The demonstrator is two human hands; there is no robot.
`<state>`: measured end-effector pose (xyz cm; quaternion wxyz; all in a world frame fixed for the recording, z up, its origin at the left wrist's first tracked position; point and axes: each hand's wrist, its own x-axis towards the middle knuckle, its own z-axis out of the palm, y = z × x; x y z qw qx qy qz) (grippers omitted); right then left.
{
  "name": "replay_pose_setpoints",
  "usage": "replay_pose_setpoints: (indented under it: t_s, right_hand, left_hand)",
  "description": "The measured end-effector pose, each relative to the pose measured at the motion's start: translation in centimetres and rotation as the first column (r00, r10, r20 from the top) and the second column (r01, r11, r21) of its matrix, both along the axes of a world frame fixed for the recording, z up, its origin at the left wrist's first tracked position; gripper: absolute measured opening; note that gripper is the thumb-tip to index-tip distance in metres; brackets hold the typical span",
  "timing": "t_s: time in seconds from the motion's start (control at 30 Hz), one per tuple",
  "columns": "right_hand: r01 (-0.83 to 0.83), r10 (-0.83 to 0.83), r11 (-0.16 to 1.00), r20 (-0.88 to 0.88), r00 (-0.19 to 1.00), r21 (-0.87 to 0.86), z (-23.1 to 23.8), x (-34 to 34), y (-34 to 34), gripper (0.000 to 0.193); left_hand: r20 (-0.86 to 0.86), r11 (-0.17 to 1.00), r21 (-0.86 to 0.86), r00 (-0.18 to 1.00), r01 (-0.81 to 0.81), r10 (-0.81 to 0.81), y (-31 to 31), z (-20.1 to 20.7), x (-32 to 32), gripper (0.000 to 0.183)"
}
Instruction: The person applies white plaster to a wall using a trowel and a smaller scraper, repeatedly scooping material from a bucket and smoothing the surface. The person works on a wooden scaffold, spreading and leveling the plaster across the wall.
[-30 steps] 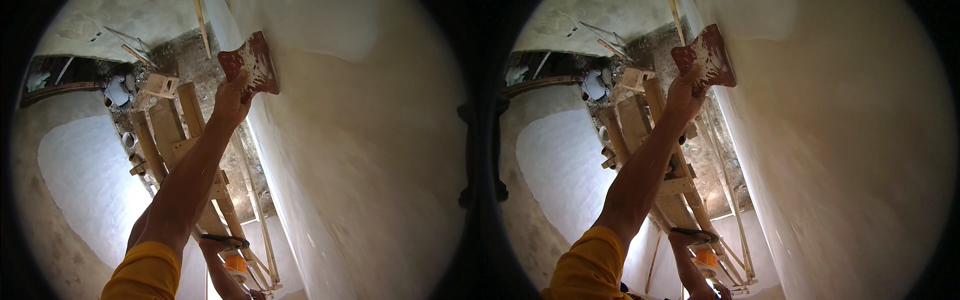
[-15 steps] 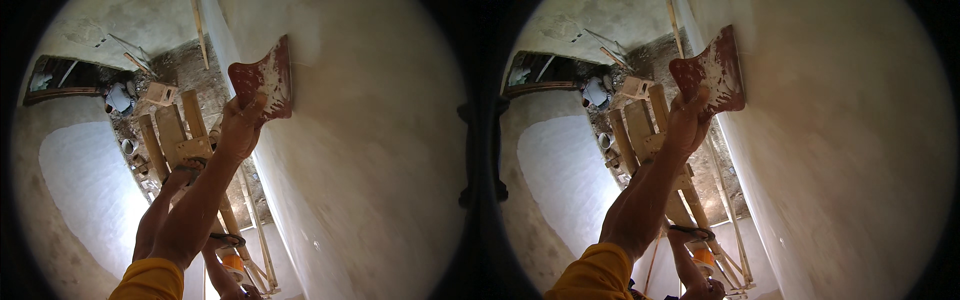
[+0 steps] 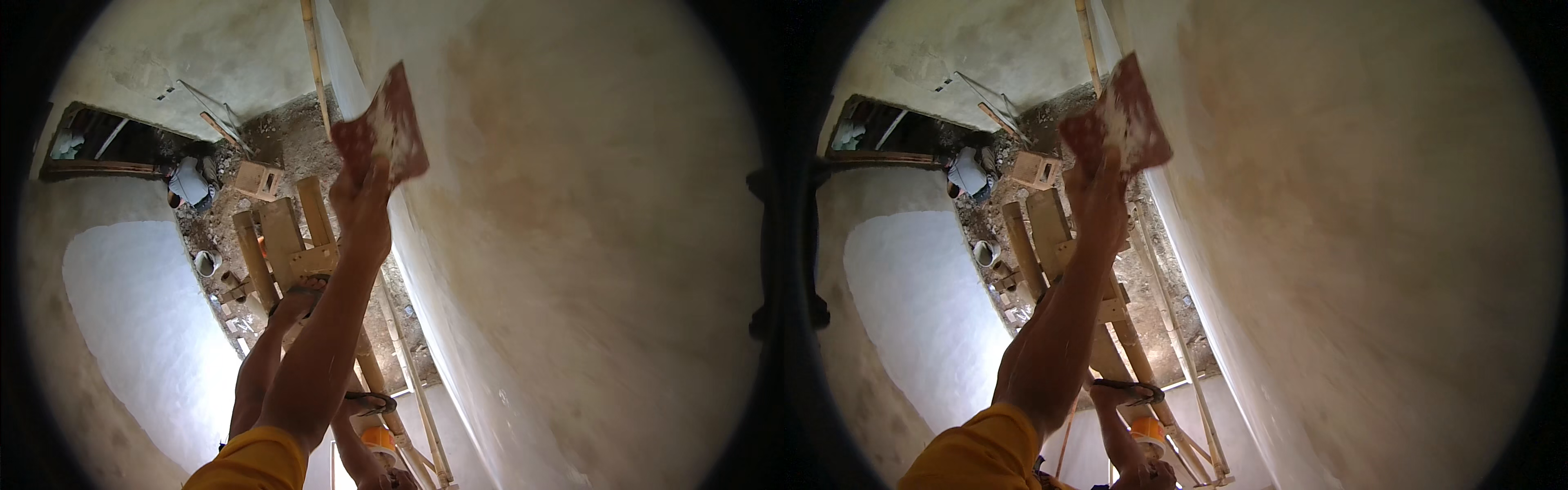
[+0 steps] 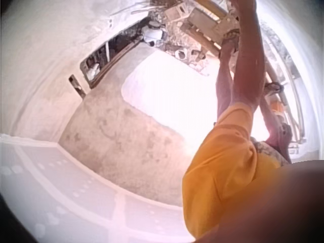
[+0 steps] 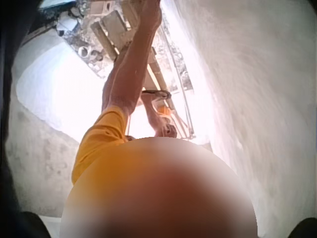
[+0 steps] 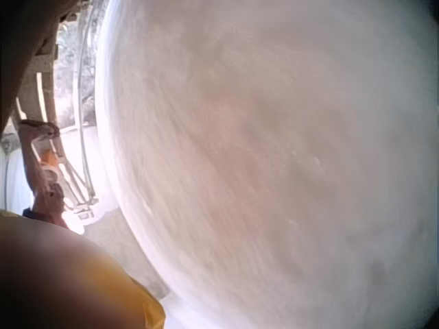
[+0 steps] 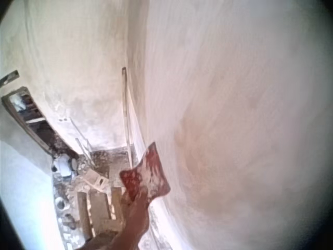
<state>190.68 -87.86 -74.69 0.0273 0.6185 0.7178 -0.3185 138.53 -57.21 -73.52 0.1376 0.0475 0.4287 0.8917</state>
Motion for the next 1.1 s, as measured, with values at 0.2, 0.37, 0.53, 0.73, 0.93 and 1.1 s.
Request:
replay_pose_setpoints:
  t_s: [0.2, 0.37, 0.53, 0.73, 0.93, 1.1]
  right_hand:
    - [-0.082, 0.079, 0.994, -0.049, 0.996, -0.069, -1.0, 1.0, -0.6, 0.029]
    - [-0.016, 0.008, 0.994, -0.074, 0.997, -0.109, 1.0, -1.4, 0.3, 0.03]
    - [-0.031, 0.023, 0.993, -0.073, 0.997, -0.113, 2.6, -3.3, 1.3, 0.03]
    - [-0.045, 0.038, 0.994, -0.076, 0.996, -0.102, 4.1, -4.0, 1.0, 0.03]
    - [-0.087, 0.077, 0.991, -0.101, 0.992, -0.099, 5.9, -5.2, 1.5, 0.03]
    - [-0.126, 0.117, 0.988, -0.101, 0.988, -0.086, 7.0, -5.6, 2.6, 0.031]
  left_hand:
    - [-0.317, 0.921, -0.381, 0.947, -0.079, -0.05, 5.9, 6.6, 1.4, 0.031]
    - [-0.296, 0.957, -0.287, 0.947, 0.037, -0.125, -0.5, 4.0, 5.9, 0.032]
    - [0.457, 0.979, 0.072, 0.866, 0.193, -0.204, -0.1, -2.4, 1.6, 0.021]
    - [0.571, 0.949, 0.179, 0.758, 0.259, -0.315, 1.9, -1.9, -3.5, 0.025]
    - [0.311, 0.953, 0.195, 0.907, 0.231, -0.283, 2.5, 4.4, -6.1, 0.022]
    - [0.359, 0.948, 0.2, 0.882, 0.247, -0.306, 2.5, 9.8, -6.1, 0.023]
